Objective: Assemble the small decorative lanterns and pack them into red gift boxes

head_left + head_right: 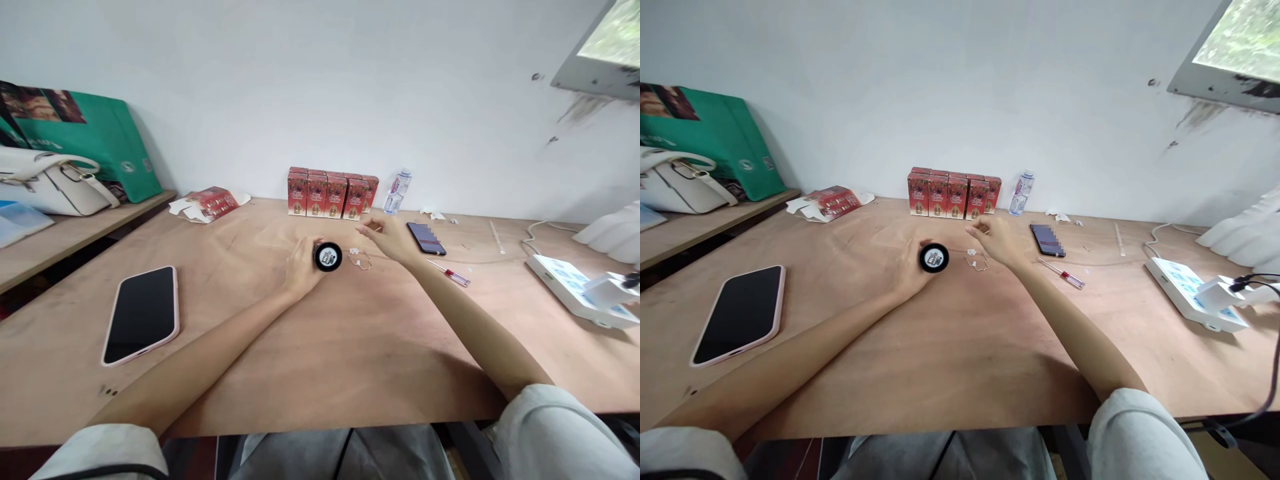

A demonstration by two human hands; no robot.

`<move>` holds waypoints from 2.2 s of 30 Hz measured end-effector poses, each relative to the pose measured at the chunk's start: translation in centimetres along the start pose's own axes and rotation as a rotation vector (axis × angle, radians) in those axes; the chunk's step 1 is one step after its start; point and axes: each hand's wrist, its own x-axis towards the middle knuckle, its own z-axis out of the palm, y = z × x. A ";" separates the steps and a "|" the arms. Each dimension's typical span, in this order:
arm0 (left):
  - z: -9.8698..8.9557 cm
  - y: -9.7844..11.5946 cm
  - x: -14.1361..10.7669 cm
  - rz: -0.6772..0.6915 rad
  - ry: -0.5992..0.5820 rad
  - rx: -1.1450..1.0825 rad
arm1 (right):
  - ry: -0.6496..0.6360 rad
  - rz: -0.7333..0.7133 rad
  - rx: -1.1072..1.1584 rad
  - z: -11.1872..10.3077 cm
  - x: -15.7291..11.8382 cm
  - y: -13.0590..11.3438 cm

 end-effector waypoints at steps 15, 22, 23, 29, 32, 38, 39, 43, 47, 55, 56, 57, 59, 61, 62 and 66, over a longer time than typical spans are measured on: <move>-0.1 0.2 0.1 -0.108 -0.012 -0.005 | -0.193 -0.121 -0.312 3.0 -0.6 5.5; 0.0 -0.1 0.2 -0.105 -0.016 0.007 | 0.085 0.092 0.388 2.9 -0.5 1.9; 0.1 -0.2 0.2 -0.106 -0.010 0.007 | 0.103 0.089 0.473 2.8 -0.6 1.1; 0.5 -0.4 0.2 -0.179 0.035 0.010 | -0.056 0.070 0.669 2.0 -1.6 -3.2; 0.5 -0.3 0.2 -0.196 0.041 -0.002 | -0.137 0.047 0.645 2.0 -2.0 -3.8; 0.3 -0.1 0.3 -0.179 0.057 -0.023 | -0.161 0.009 0.541 2.3 -2.3 -4.1; 0.2 -0.1 0.3 -0.171 0.055 -0.025 | -0.152 0.001 0.535 2.3 -2.4 -4.2; 0.2 -0.1 0.3 -0.170 0.036 -0.012 | -0.058 -0.001 0.556 2.6 -2.6 -4.3; 0.2 -0.1 0.2 -0.167 0.043 0.007 | -0.023 0.035 0.575 2.9 -2.7 -4.2; 0.4 -0.3 0.2 -0.144 0.041 0.015 | -0.144 -0.038 0.512 2.9 -2.7 -4.3; 0.4 -0.4 0.2 -0.141 0.040 0.017 | -0.145 -0.039 0.489 2.8 -2.7 -4.3; 0.4 -0.3 0.2 -0.139 0.037 0.018 | -0.145 -0.035 0.471 2.8 -2.6 -4.3; 0.3 -0.3 0.2 -0.139 0.029 0.019 | -0.154 -0.022 0.465 2.8 -2.6 -4.2; 0.2 -0.1 0.2 -0.148 0.021 0.024 | -0.158 -0.006 0.492 2.9 -2.6 -4.3; 0.2 0.0 0.2 -0.153 0.015 0.029 | -0.155 0.001 0.503 2.9 -2.6 -4.3; 0.2 0.1 0.2 -0.150 -0.001 0.042 | -0.114 0.015 0.459 3.3 -3.0 -4.6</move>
